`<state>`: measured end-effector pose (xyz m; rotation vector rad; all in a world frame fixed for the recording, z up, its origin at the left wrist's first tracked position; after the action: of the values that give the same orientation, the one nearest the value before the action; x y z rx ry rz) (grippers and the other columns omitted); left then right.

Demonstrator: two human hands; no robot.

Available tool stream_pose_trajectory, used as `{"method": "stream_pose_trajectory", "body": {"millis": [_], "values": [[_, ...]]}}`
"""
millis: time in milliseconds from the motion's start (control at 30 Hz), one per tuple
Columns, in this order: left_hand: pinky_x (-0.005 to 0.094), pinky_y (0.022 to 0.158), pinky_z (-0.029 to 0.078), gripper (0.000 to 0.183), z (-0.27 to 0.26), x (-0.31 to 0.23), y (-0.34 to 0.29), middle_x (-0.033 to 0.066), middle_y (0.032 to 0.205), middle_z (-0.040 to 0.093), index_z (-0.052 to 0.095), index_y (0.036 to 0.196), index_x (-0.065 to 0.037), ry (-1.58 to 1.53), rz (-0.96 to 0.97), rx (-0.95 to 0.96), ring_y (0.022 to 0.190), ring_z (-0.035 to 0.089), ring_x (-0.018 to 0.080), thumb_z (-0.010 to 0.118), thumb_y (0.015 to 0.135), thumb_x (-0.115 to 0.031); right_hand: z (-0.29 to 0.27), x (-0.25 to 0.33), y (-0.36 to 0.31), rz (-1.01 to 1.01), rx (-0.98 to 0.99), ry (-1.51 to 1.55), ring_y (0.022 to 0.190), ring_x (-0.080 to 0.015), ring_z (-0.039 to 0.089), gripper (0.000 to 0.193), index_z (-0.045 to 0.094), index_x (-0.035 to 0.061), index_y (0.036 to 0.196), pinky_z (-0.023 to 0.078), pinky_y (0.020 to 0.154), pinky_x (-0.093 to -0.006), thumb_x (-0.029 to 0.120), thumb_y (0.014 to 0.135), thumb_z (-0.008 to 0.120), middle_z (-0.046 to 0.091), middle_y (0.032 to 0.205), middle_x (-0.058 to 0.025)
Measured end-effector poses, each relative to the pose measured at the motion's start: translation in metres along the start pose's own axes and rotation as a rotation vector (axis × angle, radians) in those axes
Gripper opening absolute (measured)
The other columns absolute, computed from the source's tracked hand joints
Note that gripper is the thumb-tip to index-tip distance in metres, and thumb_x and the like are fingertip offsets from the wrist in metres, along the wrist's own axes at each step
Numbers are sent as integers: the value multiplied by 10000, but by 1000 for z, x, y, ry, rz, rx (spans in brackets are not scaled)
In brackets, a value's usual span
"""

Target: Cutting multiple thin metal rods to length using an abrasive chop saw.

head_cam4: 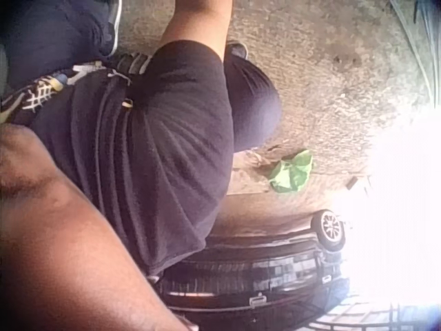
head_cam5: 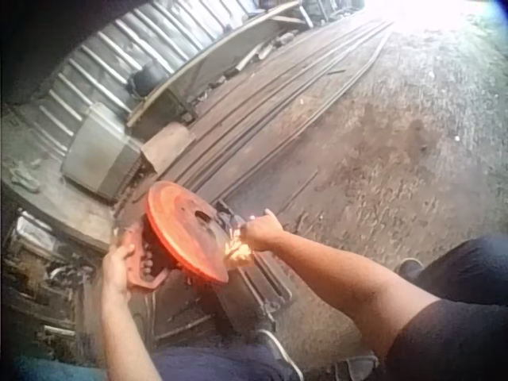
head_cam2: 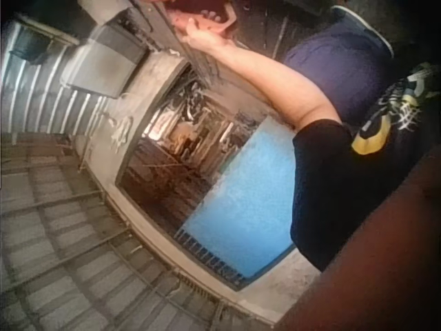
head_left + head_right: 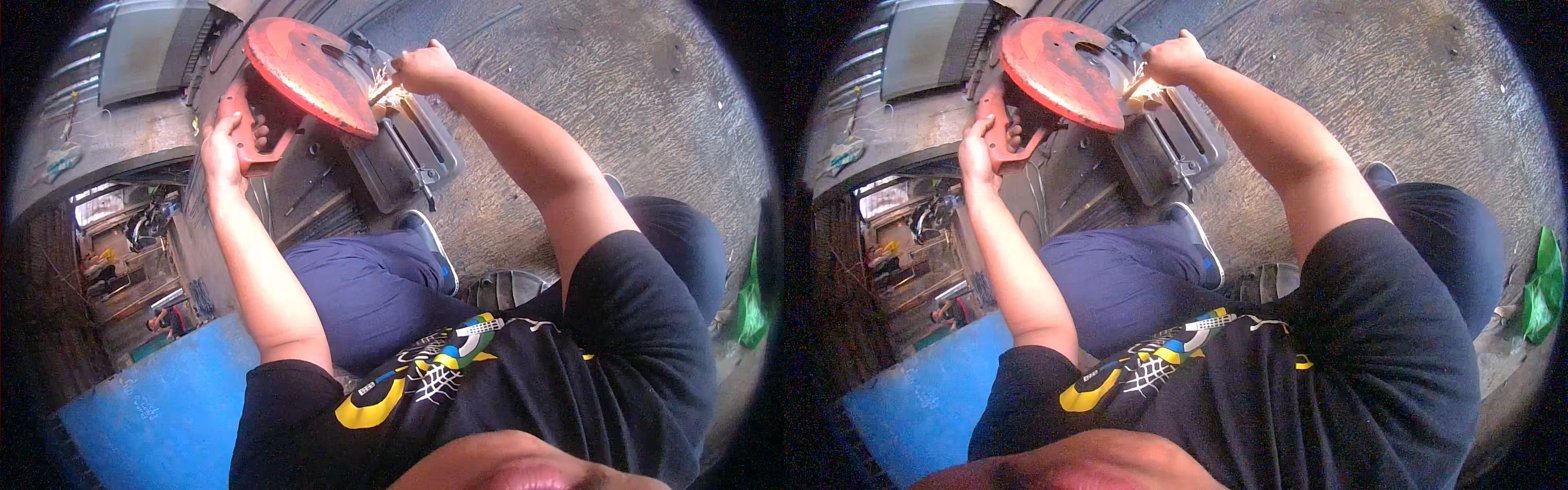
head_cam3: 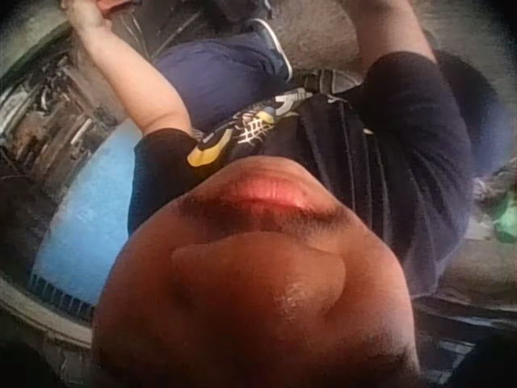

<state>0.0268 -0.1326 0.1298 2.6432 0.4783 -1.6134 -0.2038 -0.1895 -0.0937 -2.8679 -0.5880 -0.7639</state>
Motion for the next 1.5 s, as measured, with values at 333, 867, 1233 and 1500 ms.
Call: {"method": "stream_pose_trajectory", "body": {"millis": [333, 867, 1233, 1500], "values": [[317, 519, 510, 438, -2, 5, 1, 154, 821, 614, 345, 1161, 52, -82, 14, -2, 632, 629, 223, 560, 834, -146, -56, -32, -46, 81, -82, -84, 950, -288, 626, 315, 650, 147, 992, 379, 895, -486, 396, 863, 507, 674, 949, -116], [258, 777, 469, 218, 15, -92, -112, 60, 893, 674, 661, 989, -34, -297, 814, 17, 855, 616, 124, 534, 889, -179, -225, 156, -154, -218, -51, 1702, 636, -195, 434, 369, 515, -12, 899, 376, 624, -310, 335, 971, 412, 464, 703, -76], [214, 798, 426, 221, 18, -123, -203, 33, 907, 667, 629, 982, -19, -268, 912, 268, 801, 603, 81, 566, 925, -223, -210, 223, -195, -117, 59, 1771, 713, -162, 529, 416, 514, -31, 1033, 439, 665, -294, 356, 991, 365, 555, 835, -63], [188, 654, 434, 174, -9, -110, -185, -19, 751, 617, 634, 910, -22, -402, 784, 55, 745, 553, 40, 657, 867, -190, -171, 216, -202, -113, 179, 1407, 1016, -224, 566, 461, 493, -53, 1161, 431, 921, -372, 359, 970, 412, 583, 1063, -133]]}}
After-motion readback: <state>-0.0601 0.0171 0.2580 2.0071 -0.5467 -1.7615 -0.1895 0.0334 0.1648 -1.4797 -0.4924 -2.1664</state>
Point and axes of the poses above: each hand's wrist, its own y-axis towards the middle knuckle, its own z-axis out of the palm, x = y × z, the point moved 5 cm from there along y, towards the middle knuckle
